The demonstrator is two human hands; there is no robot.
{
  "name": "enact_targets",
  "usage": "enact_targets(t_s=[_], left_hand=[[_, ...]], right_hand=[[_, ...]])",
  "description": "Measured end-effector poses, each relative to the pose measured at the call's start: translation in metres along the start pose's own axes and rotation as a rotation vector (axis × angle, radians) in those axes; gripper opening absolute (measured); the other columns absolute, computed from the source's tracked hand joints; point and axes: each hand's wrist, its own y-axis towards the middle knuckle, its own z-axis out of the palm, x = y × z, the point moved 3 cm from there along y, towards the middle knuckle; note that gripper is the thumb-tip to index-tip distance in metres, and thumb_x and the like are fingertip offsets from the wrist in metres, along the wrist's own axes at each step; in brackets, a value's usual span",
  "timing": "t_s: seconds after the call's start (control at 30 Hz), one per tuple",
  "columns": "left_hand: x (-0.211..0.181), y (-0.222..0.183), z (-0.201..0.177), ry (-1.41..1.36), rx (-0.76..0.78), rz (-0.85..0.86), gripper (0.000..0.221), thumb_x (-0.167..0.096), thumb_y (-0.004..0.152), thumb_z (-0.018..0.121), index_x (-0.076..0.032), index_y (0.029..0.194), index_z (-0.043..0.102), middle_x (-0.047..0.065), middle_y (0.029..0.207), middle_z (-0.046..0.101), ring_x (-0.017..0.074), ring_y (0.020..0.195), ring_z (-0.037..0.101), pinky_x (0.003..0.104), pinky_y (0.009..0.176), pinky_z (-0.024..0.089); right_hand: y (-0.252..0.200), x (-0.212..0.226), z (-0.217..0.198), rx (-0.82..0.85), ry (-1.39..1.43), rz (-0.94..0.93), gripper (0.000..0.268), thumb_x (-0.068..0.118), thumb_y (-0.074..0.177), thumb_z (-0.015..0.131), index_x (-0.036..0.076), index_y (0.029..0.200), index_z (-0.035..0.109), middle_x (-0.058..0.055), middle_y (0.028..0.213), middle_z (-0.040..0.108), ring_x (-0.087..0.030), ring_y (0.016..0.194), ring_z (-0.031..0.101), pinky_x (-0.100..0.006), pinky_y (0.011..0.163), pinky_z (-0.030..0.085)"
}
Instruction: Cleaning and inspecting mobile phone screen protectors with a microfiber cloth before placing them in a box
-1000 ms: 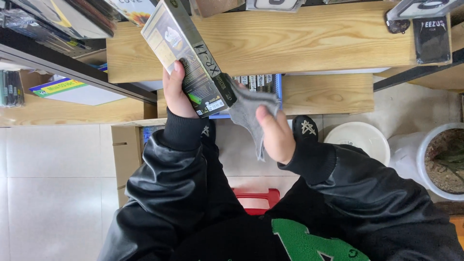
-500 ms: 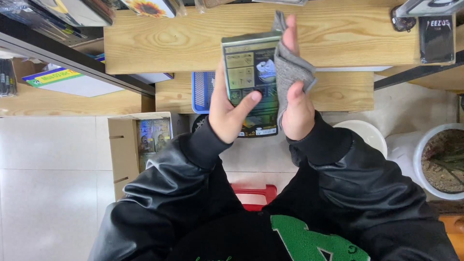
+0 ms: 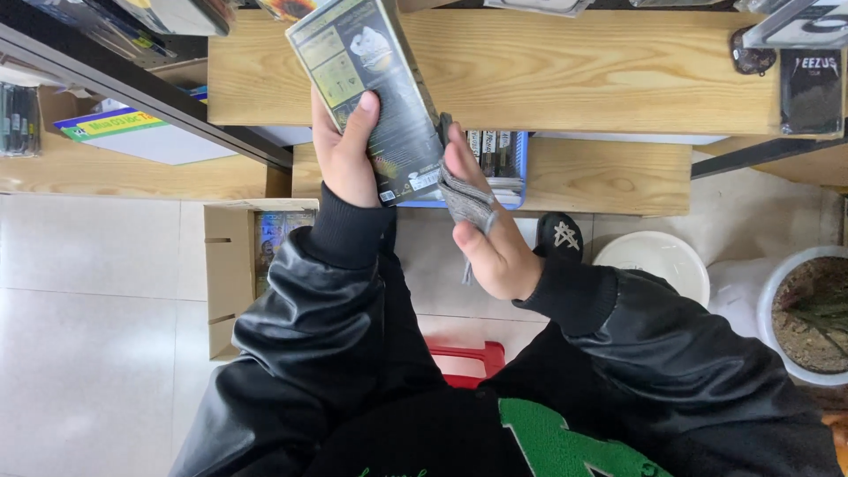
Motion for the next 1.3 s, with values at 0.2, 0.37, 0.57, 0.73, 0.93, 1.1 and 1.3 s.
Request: enact_targets(t_s=[0.2,0.37,0.57,0.73,0.93,1.1,1.3], left_hand=[[-0.005,-0.008,0.007,0.136,0.072,0.059,0.053,-0.028,0.097,0.069,-0.008,0.139,0.043,0.01,0.131,0.056,0.0229,0.121,0.056,0.037,0.108,0.046],[-0.003,-0.031,0.031,0.255,0.257,0.089,0.066,-0.031,0.095,0.069,-0.006,0.145,0.034,0.012,0.138,0.05,0.0232,0.131,0.051,0.039,0.116,0.043],[-0.001,-0.056,0.048,0.567,0.544,-0.11,0.077,-0.036,0.093,0.065,-0.005,0.15,0.023,0.012,0.146,0.048,0.0263,0.136,0.053,0.036,0.11,0.045],[0.015,-0.041,0.035,0.256,0.338,-0.02,0.078,-0.006,0.091,0.075,-0.01,0.153,0.029,0.02,0.136,0.057,0.033,0.128,0.056,0.052,0.104,0.049],[0.044,-0.013,-0.022,0.071,-0.071,-0.028,0.067,-0.008,0.093,0.075,-0.015,0.149,0.036,0.013,0.119,0.064,0.0233,0.1,0.066,0.045,0.086,0.06],[0.036,-0.001,-0.036,-0.081,-0.293,-0.087,0.059,-0.013,0.092,0.074,-0.017,0.143,0.044,0.015,0.108,0.067,0.0265,0.085,0.071,0.044,0.07,0.065],[0.053,-0.007,-0.034,-0.342,-0.134,-0.009,0.076,-0.002,0.085,0.064,-0.023,0.151,0.034,0.014,0.131,0.058,0.0313,0.112,0.063,0.054,0.092,0.055]], right_hand=[[0.011,0.001,-0.01,0.029,0.01,-0.005,0.06,0.048,0.112,0.03,0.014,0.16,0.015,-0.01,0.169,0.002,-0.027,0.161,0.001,-0.048,0.137,0.003],[0.03,-0.031,-0.035,-0.066,0.278,0.014,0.076,0.059,0.108,0.041,0.02,0.161,0.003,-0.002,0.17,-0.011,-0.022,0.164,-0.003,-0.047,0.143,0.003],[0.026,-0.011,-0.057,-0.514,0.452,0.041,0.102,0.069,0.088,0.062,0.018,0.163,0.016,-0.007,0.175,0.023,-0.018,0.161,0.033,-0.036,0.136,0.033],[0.014,-0.018,-0.02,-0.403,0.212,-0.115,0.078,0.048,0.106,0.044,0.013,0.16,0.001,-0.008,0.169,-0.002,-0.023,0.158,-0.003,-0.045,0.135,-0.003],[0.0,-0.018,0.003,-0.087,0.133,-0.003,0.061,0.028,0.108,0.035,0.003,0.157,0.01,-0.017,0.165,-0.001,-0.031,0.153,-0.003,-0.048,0.126,-0.001],[0.005,-0.014,-0.001,-0.098,0.266,0.089,0.06,0.034,0.108,0.031,0.0,0.155,0.017,-0.022,0.163,0.007,-0.038,0.151,0.005,-0.053,0.124,0.003],[0.003,-0.029,-0.021,-0.433,0.757,0.274,0.065,0.046,0.105,0.04,0.003,0.152,0.027,-0.018,0.158,0.027,-0.031,0.146,0.027,-0.048,0.121,0.025]])
